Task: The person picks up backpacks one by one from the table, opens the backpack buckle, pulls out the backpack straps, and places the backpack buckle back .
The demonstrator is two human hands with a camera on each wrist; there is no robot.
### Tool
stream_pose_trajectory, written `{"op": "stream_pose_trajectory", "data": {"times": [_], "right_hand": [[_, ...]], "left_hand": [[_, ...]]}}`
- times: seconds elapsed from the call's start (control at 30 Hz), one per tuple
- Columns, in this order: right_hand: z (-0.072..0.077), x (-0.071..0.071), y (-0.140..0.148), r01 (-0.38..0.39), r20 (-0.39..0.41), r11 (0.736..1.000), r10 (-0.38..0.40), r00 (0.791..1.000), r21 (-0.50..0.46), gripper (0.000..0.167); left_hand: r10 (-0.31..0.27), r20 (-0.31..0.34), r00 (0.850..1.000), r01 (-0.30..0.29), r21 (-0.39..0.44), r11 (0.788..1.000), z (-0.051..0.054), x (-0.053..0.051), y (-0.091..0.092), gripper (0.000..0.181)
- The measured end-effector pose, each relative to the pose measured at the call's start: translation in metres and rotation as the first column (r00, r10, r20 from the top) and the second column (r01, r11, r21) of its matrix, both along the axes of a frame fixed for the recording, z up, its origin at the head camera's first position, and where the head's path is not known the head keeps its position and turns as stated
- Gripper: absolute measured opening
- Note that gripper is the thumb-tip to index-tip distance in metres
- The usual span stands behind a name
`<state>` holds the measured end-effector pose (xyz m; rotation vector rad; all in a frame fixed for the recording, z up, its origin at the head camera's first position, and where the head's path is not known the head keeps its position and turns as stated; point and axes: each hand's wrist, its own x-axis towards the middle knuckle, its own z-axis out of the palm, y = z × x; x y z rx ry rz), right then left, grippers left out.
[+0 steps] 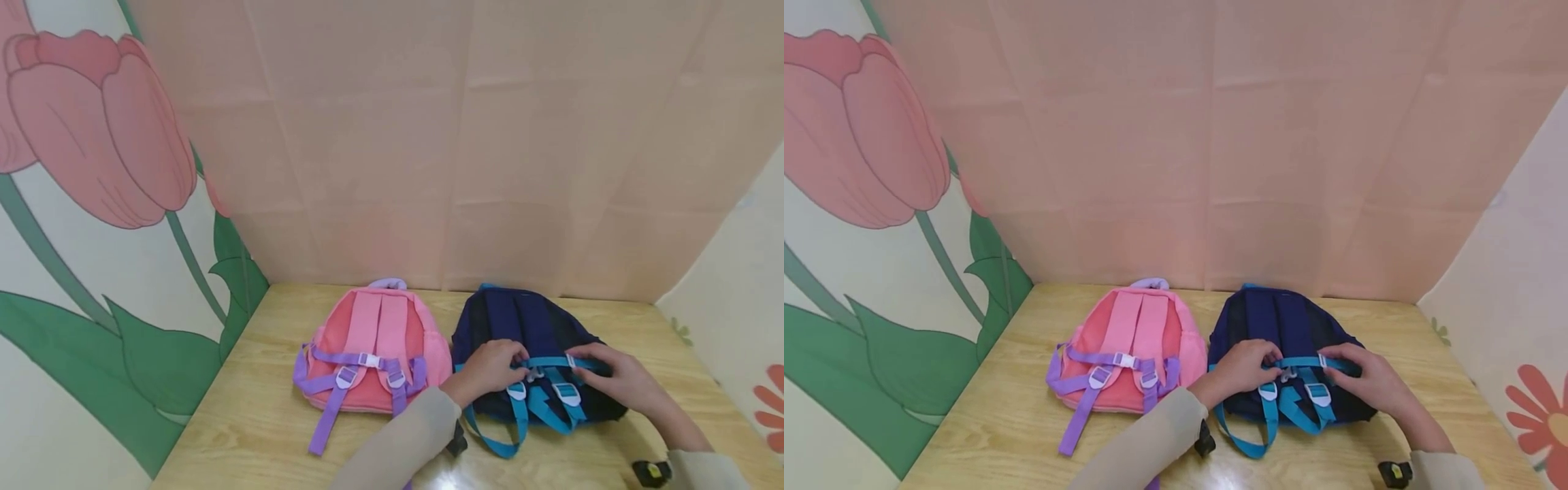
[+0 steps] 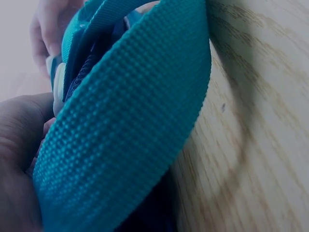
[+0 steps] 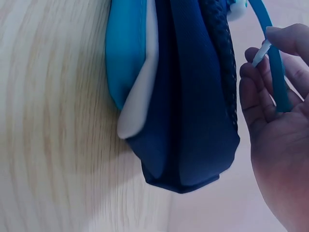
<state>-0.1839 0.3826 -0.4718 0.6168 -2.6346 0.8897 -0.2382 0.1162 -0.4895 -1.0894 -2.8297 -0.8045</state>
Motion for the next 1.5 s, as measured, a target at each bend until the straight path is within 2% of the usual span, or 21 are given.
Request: {"op": "stream_pose_trajectory", "data": {"times": [0.4,1.0,1.27,1.5], "right_hand": [[-0.006,-0.002,0.008,0.051,0.036,0.999,-0.051,0.998,0.002,0.030],[-0.019,-0.007,0.020,0.030,0.029,0.999,-0.029,0.999,-0.033,0.028],[-0.019,-0.007,0.023,0.004,0.023,0.999,-0.003,1.000,-0.052,0.029],[-0.016,-0.007,0.026,0.040,0.035,0.999,-0.039,0.999,-0.034,0.030]], "left_hand": [[0.001,-0.007,1.000,-0.001,0.002,1.000,0.001,0.000,0.000,0.016],[0.024,-0.011,1.000,-0.024,-0.022,0.999,-0.002,-0.001,0.003,0.015],[0.043,-0.009,0.999,-0.044,-0.029,0.999,0.000,0.001,0.003,0.014],[0.052,-0.014,0.999,-0.053,-0.047,0.998,0.003,0.004,0.003,0.014]]}}
